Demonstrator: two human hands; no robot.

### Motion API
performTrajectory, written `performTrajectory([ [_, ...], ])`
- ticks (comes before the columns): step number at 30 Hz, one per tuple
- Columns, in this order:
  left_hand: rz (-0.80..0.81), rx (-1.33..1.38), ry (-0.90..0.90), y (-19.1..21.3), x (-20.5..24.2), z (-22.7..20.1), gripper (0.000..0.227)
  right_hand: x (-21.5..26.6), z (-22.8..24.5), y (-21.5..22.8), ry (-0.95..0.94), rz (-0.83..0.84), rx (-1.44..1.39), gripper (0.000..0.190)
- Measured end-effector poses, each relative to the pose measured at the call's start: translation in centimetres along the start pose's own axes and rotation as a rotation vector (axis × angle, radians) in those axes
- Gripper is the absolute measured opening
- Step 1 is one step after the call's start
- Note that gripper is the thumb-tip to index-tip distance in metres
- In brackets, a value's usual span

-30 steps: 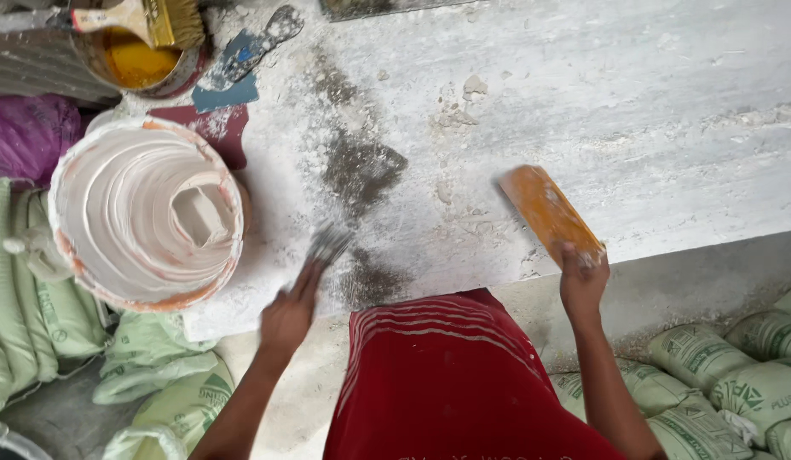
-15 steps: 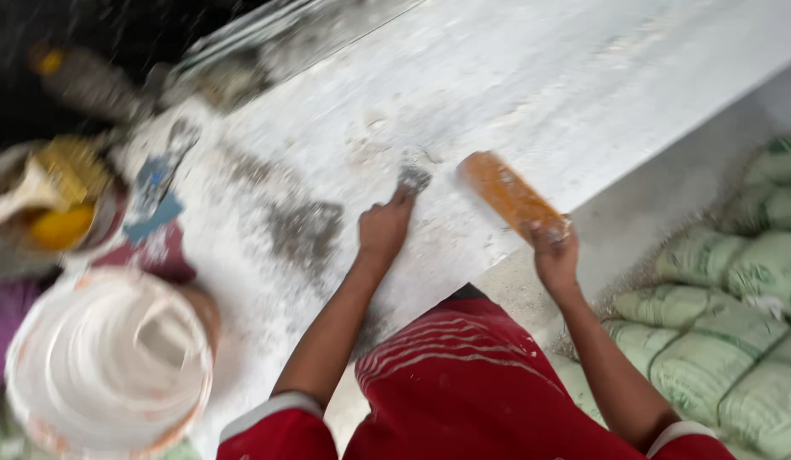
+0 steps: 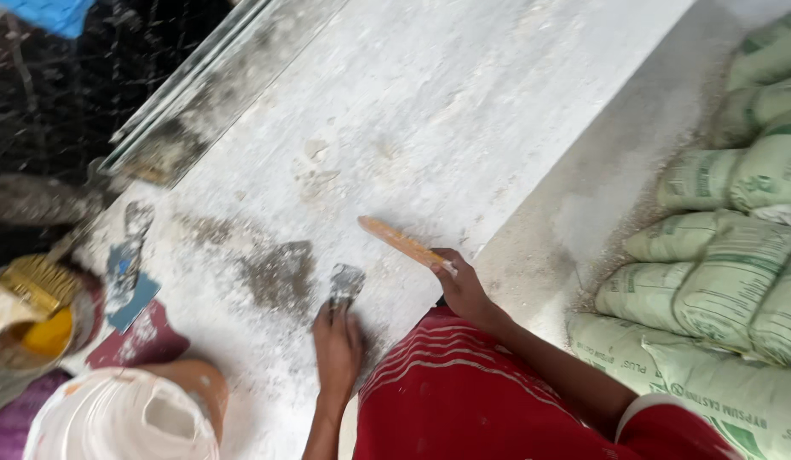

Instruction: The person organizes long strips of decorative molding, then uses a scraper and a sponge to clean a workbench before mixing dry plaster powder and water in a container by hand.

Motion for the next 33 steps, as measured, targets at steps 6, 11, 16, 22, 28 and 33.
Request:
performTrajectory([
  [6,0.01,1.671,0.692,4.8,-3.3,-7.5,0.07,0.4,3.9,-7.0,0.818,0.493,0.186,0.028],
  [11,-0.261,1.057,0.629,4.0,-6.9,4.1,0.051,0.0,8.0,-9.8,0.859,0.69,0.648,0.058],
  [16,-0.306,0.356,0.837,12.0,-8.4,11.1,0.048,1.5,7.4,-14.5,0.774,1.002,0.898,0.065],
  [22,-0.116,0.413,0.599,8.8,-19.9,-1.3,0.036,1.0,4.0,-15.7,1.27,0.707,0.936,0.043],
  [28,-0.015,0.707,0.382,10.1,-26.0,-8.6,0.054,-3.9,0.4,-7.3,1.262,0.759,0.85,0.038],
  [33,-0.186,1.043,0.623,16.5,-16.5,-1.1,0.11,-7.2,2.1,2.7,0.938,0.656,0.704,0.02],
])
Point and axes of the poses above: each hand's wrist, its own x-axis away from the middle knuckle, its own y-axis out of the back of the hand, z = x × y, the point moved 3 cm from there along -x, towards the middle knuckle, and after that the axes turned 1 degree about z, right-handed, at the moved point
